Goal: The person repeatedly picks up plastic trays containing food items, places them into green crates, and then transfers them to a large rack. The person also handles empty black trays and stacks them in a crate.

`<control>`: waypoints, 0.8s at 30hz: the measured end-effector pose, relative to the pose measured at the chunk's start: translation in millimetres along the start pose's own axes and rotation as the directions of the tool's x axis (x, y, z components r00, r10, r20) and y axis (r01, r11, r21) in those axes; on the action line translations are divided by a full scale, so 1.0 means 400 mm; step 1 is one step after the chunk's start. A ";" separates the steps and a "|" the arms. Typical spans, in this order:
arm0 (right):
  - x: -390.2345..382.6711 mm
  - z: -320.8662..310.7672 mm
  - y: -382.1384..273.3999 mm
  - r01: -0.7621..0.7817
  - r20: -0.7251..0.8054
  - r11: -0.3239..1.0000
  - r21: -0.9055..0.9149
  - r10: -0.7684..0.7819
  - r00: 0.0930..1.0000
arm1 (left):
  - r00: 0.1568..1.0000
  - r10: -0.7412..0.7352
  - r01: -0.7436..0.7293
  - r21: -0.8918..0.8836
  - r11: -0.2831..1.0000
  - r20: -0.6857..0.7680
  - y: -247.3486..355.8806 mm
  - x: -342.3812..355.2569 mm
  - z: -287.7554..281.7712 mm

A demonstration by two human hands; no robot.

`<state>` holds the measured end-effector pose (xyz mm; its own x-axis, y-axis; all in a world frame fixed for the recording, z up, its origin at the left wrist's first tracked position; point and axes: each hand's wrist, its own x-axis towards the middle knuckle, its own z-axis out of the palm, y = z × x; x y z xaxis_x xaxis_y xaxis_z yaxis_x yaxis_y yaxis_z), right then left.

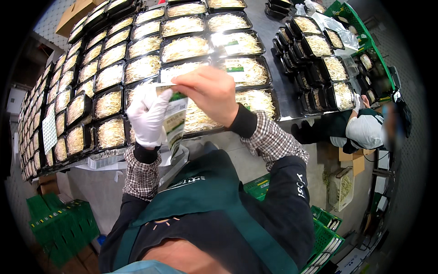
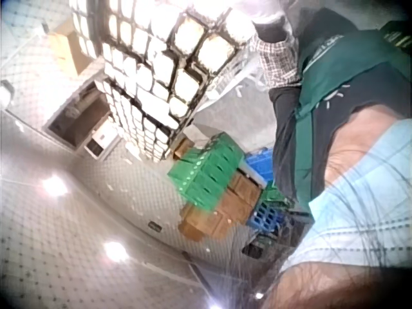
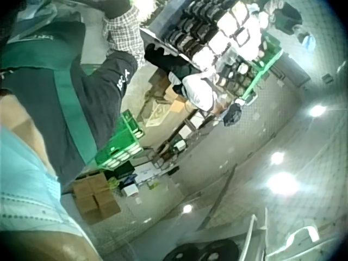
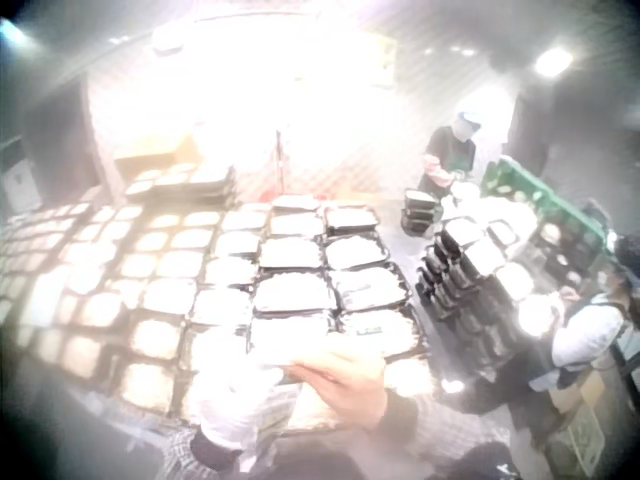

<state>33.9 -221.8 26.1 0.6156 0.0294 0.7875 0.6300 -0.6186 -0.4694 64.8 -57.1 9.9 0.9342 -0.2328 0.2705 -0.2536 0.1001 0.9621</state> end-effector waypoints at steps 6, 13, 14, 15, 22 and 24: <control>0.244 -0.161 0.543 -0.261 -0.227 0.965 0.002 0.255 0.940 | 0.719 -0.532 0.568 0.063 0.821 0.447 -0.022 0.003 -0.037; 0.140 -0.018 0.988 -0.128 0.424 0.770 -0.626 0.473 0.772 | 0.801 -0.509 0.531 0.019 0.847 0.316 0.046 -0.041 -0.093; 0.127 -0.003 0.968 -0.071 0.415 0.729 -0.680 0.463 0.783 | 0.826 -0.489 0.509 0.003 0.861 0.282 0.031 -0.045 -0.097; 0.125 -0.005 0.953 -0.044 0.364 0.684 -0.728 0.441 0.821 | 0.848 -0.460 0.481 -0.015 0.877 0.261 0.014 -0.043 -0.094; 0.179 0.035 0.619 -0.369 0.644 0.929 -0.025 0.297 0.705 | 0.813 -0.577 0.581 -0.073 0.810 0.075 -0.006 0.012 -0.052; 0.139 0.031 0.376 -0.616 0.727 0.653 0.440 0.144 0.671 | 0.759 -0.644 0.651 -0.086 0.754 0.092 -0.001 0.039 -0.036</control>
<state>168.8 -303.5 -5.5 0.8481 0.5016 0.1709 0.2403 -0.0764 -0.9677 83.2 -46.8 13.0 0.8495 -0.3302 -0.4115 0.4381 0.0068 0.8989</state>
